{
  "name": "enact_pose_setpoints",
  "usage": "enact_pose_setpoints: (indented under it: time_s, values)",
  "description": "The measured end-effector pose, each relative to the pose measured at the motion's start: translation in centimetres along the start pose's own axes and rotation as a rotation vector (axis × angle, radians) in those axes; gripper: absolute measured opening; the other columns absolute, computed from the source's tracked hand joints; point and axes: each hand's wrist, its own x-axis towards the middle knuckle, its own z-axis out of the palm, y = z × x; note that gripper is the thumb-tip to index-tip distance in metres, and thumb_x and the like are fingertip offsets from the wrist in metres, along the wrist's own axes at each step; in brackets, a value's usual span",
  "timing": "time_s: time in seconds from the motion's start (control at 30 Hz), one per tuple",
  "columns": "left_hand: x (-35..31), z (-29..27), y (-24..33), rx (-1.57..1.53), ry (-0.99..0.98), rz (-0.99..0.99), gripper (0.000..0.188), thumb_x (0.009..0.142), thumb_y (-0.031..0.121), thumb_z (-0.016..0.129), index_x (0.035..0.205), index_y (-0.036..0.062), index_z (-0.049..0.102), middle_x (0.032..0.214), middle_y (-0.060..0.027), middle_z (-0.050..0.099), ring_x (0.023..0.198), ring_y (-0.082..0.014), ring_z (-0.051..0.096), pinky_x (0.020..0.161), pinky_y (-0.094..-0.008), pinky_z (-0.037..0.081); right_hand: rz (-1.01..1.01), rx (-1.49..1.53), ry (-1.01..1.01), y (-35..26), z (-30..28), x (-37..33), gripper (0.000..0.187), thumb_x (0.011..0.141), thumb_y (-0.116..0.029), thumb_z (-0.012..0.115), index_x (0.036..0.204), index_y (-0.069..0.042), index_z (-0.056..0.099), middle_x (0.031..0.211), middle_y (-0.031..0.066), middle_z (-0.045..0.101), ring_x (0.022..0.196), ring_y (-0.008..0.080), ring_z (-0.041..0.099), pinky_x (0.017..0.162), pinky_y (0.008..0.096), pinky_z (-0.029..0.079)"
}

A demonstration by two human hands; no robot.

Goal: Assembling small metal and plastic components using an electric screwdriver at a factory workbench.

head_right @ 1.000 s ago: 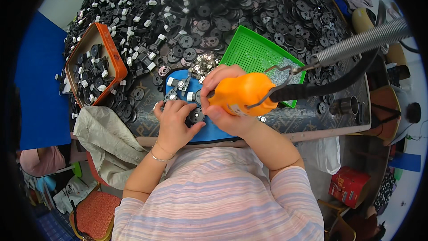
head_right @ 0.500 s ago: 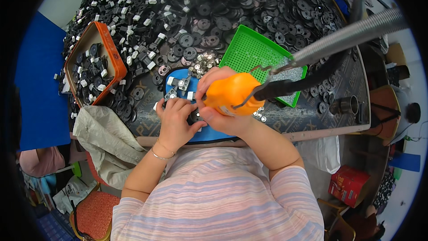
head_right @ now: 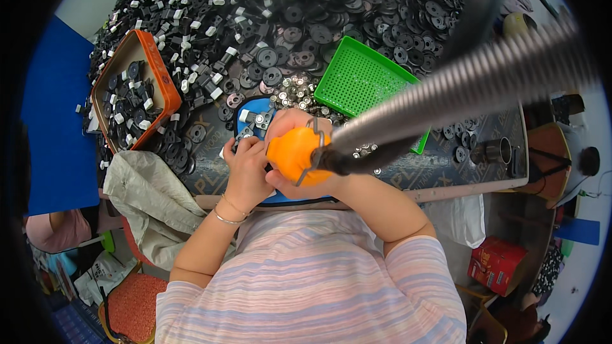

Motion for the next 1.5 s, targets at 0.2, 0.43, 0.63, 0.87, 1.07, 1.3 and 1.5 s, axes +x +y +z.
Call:
enact_pose_setpoints:
  time_s: [0.2,0.43,0.63,0.87,1.07,1.3,1.5]
  values:
    - [0.1,-0.2,0.2,-0.022,-0.001,-0.003,0.047,0.053,0.037,0.081,0.09,0.0111,0.067,0.09,0.0025,0.063,0.097,-0.021,0.051,0.097,-0.0544,0.023,-0.025,0.073,-0.011,0.3,-0.5,0.0,0.039,0.072,-0.022,0.077,0.097,-0.007,0.05,0.085,0.0046,0.057,0.074,0.0159,0.052,0.065,0.0268,0.044]
    - [0.1,-0.4,0.6,-0.031,-0.004,-0.015,0.046,0.056,0.036,0.08,0.092,0.0104,0.068,0.091,0.0017,0.063,0.099,-0.0219,0.051,0.098,-0.0556,0.021,-0.236,0.136,0.184,-3.8,-4.5,1.4,0.039,0.082,-0.03,0.067,0.101,-0.002,0.047,0.09,0.0129,0.05,0.064,0.0199,0.056,0.059,0.0291,0.049]
    - [-0.2,-0.8,1.0,-0.014,-0.021,-0.026,0.052,0.057,0.039,0.08,0.098,0.0092,0.066,0.103,-0.0014,0.061,0.105,-0.0244,0.048,0.1,-0.057,0.019,-0.347,-0.23,0.534,-1.3,-11.0,1.2,0.024,0.083,-0.011,0.06,0.102,-0.001,0.048,0.093,0.0137,0.051,0.065,0.0201,0.055,0.061,0.0304,0.048]
    - [-0.7,-2.2,0.2,0.052,0.099,-0.053,0.066,0.06,0.052,0.076,0.111,0.0129,0.061,0.111,-0.0013,0.058,0.108,-0.0226,0.048,0.098,-0.0527,0.019,-0.346,-0.21,0.594,0.8,-12.7,1.5,0.021,0.083,-0.007,0.058,0.101,-0.002,0.049,0.093,0.0121,0.052,0.065,0.0189,0.056,0.061,0.0303,0.048]
    - [-0.9,-2.7,-1.4,0.074,0.148,-0.089,0.057,0.065,0.046,0.076,0.107,0.0118,0.061,0.109,-0.0016,0.059,0.106,-0.0217,0.049,0.099,-0.0508,0.018,-0.343,-0.177,0.607,1.9,-12.6,2.3,0.021,0.083,-0.006,0.057,0.101,-0.002,0.049,0.092,0.0122,0.052,0.063,0.0188,0.056,0.06,0.0299,0.049]
    - [-1.1,-3.3,-3.3,0.114,0.2,-0.174,0.045,0.068,0.035,0.077,0.103,0.0118,0.062,0.109,-0.0015,0.06,0.106,-0.0212,0.05,0.099,-0.0436,0.021,-0.312,-0.167,0.634,1.8,-12.7,2.5,0.021,0.081,-0.004,0.056,0.1,-0.002,0.049,0.09,0.0119,0.052,0.061,0.0189,0.055,0.059,0.0298,0.048]
    - [-0.7,-3.4,-6.0,0.089,0.283,-0.23,0.037,0.07,0.026,0.076,0.1,0.0096,0.063,0.104,-0.0032,0.062,0.104,-0.0237,0.051,0.097,-0.0446,0.025,-0.258,-0.073,0.574,2.1,-13.5,2.5,0.02,0.083,-0.006,0.056,0.101,-0.002,0.049,0.088,0.0101,0.052,0.066,0.0202,0.056,0.062,0.0307,0.047]
